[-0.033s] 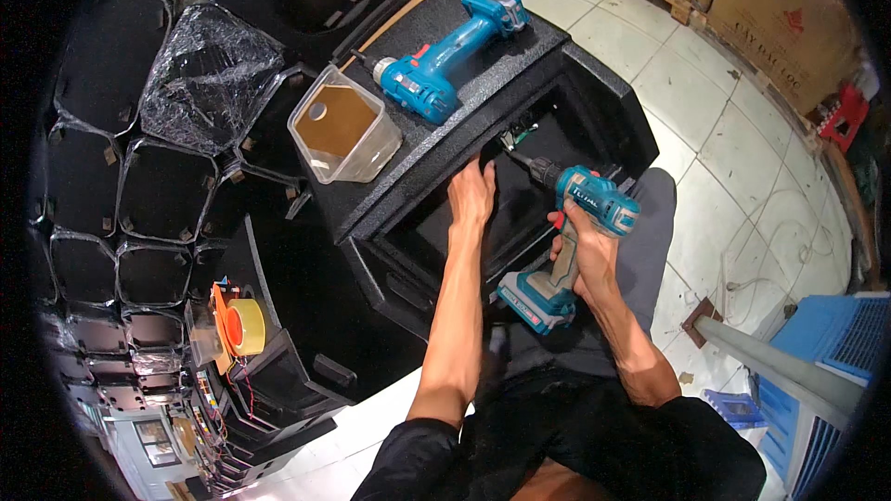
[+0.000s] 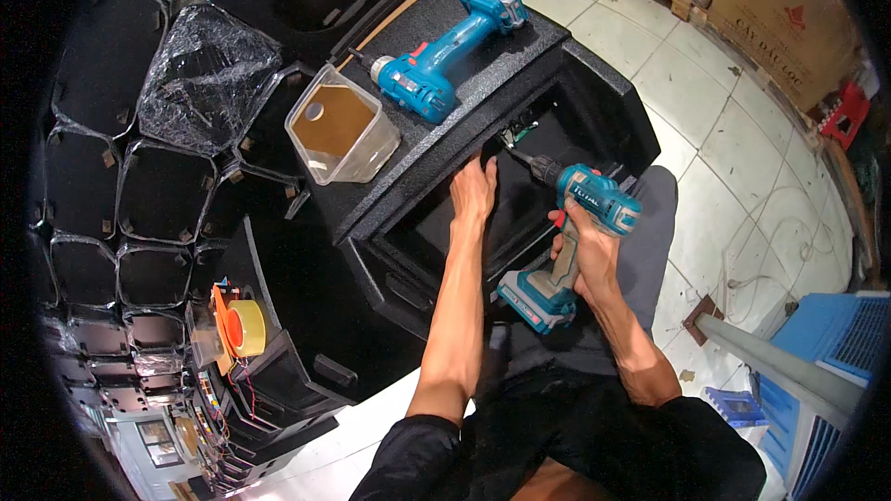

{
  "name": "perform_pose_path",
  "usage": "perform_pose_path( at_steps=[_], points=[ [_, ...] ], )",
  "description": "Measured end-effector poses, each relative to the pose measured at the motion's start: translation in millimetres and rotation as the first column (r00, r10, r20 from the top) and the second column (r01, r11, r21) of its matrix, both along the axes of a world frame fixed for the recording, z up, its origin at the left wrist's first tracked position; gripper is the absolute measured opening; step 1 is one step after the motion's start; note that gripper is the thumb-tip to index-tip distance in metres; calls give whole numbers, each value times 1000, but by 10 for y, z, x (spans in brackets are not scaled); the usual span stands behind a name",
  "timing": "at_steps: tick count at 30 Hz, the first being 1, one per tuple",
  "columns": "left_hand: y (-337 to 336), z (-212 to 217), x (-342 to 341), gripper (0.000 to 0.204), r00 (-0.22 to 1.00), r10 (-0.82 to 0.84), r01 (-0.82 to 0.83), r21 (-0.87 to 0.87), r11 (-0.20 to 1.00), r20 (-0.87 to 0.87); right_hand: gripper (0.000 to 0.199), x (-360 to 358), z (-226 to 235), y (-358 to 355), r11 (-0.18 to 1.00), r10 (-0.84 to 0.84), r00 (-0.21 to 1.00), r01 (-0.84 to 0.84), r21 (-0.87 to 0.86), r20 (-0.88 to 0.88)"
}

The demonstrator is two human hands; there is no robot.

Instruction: The person uses a cordless drill to fasten screws into the back panel of a large black speaker. They then move around the room, handling several similar speaker units, lifting and repositioning them, and briefly interacting with a portable air cooler.

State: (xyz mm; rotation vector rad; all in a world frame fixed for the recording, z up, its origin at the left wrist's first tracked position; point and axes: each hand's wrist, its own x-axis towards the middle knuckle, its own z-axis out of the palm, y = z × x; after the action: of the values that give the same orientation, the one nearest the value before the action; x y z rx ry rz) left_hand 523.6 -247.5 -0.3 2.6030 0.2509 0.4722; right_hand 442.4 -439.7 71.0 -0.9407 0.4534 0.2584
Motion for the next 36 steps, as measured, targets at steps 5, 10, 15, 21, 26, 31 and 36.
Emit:
perform_pose_path(
  at_steps=[5, 10, 15, 21, 26, 31, 36],
  points=[
    [-39, -281, 228, 37, 998, -23, 21, 45, 999, 58, 29, 67, -85, -6, 999, -30, 999, 30, -40, 13],
    [5, -520, 334, 29, 993, -24, 14, 84, 996, 118, 34, 71, -82, -3, 998, 15, 1000, -13, -67, 26],
    [33, -542, 326, 25, 978, -71, 58, 72, 996, 196, 37, 68, -9, 76, 997, -28, 996, 33, -66, 84],
    [46, -474, 276, 22, 996, -70, 72, -25, 997, 55, 30, 114, 20, 127, 991, 2, 999, 4, -137, 46],
    [-2, -492, 316, 26, 1000, 2, -2, 46, 999, -2, 28, 136, 33, 173, 988, -10, 1000, 9, -156, -10],
    [43, -590, 292, 26, 1000, 10, -11, 75, 997, 21, 26, 142, -12, 184, 988, 9, 999, -15, -151, -36],
    [12, -486, 257, 25, 997, 56, -62, 143, 988, 45, 27, 150, 57, 197, 987, -15, 999, 7, -160, -48]
  ],
)
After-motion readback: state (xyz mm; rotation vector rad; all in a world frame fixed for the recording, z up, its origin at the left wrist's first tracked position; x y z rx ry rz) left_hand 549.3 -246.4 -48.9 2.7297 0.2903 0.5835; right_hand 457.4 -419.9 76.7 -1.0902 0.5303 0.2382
